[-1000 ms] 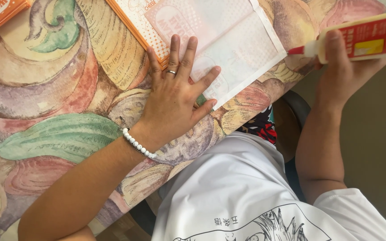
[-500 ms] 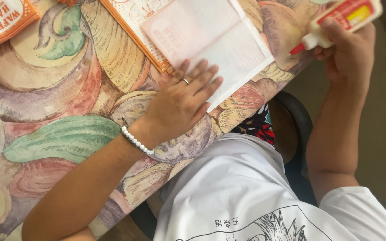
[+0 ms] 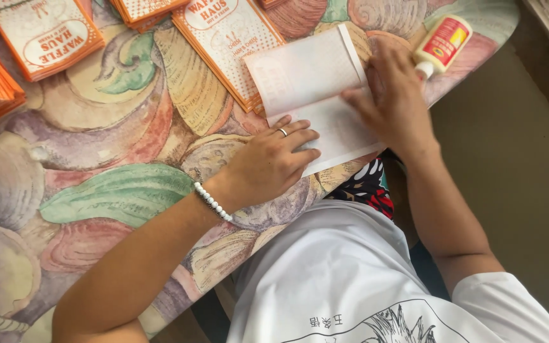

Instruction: Applying glue to the edges of paper bags and folding them to assemble or seal them.

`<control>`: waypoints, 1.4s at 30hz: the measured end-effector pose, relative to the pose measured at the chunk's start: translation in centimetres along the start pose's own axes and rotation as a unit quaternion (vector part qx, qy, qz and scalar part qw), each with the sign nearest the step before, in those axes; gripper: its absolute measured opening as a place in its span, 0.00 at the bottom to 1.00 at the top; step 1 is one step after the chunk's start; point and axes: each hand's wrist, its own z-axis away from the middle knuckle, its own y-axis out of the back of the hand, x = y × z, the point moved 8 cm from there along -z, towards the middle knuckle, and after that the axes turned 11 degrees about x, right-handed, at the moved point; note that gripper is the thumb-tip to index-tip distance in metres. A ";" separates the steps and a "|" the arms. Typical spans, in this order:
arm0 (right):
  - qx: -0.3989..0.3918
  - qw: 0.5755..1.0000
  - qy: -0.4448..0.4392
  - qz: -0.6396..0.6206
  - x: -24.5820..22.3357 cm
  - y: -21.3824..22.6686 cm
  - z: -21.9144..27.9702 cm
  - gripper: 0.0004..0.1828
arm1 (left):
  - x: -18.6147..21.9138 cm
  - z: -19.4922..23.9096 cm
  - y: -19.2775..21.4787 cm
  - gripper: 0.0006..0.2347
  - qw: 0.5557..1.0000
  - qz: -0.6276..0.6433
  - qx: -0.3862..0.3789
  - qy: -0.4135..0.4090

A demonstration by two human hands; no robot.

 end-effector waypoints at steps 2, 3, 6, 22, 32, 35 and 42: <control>-0.038 0.996 -0.061 -0.051 -0.9 -1.3 0.2 0.48 | 0.2 -0.1 0.5 0.08 1.000 0.001 0.014 -0.009; -0.036 0.996 -0.057 -0.053 -0.7 -1.5 0.1 0.48 | 0.1 -0.1 0.6 0.08 1.000 -0.004 0.015 -0.010; -0.014 0.971 -0.128 -0.201 0.6 -1.2 0.0 0.47 | 0.1 -0.1 0.4 0.08 1.000 0.007 0.022 -0.010; 0.017 0.857 -0.064 -0.512 2.7 0.8 0.6 0.19 | -6.5 1.1 9.5 0.18 0.860 0.279 0.290 0.315; -0.122 0.878 0.046 -0.461 -7.3 1.7 0.0 0.10 | -3.6 4.8 -5.6 0.14 0.574 0.635 -0.063 0.514; -0.152 0.884 0.038 -0.441 -6.0 1.8 0.5 0.20 | -2.5 2.3 -2.7 0.09 0.590 0.627 0.008 0.509; -0.134 0.778 -0.070 -0.610 -1.9 2.7 -0.5 0.56 | -3.7 1.9 -0.8 0.10 0.680 0.567 0.166 0.435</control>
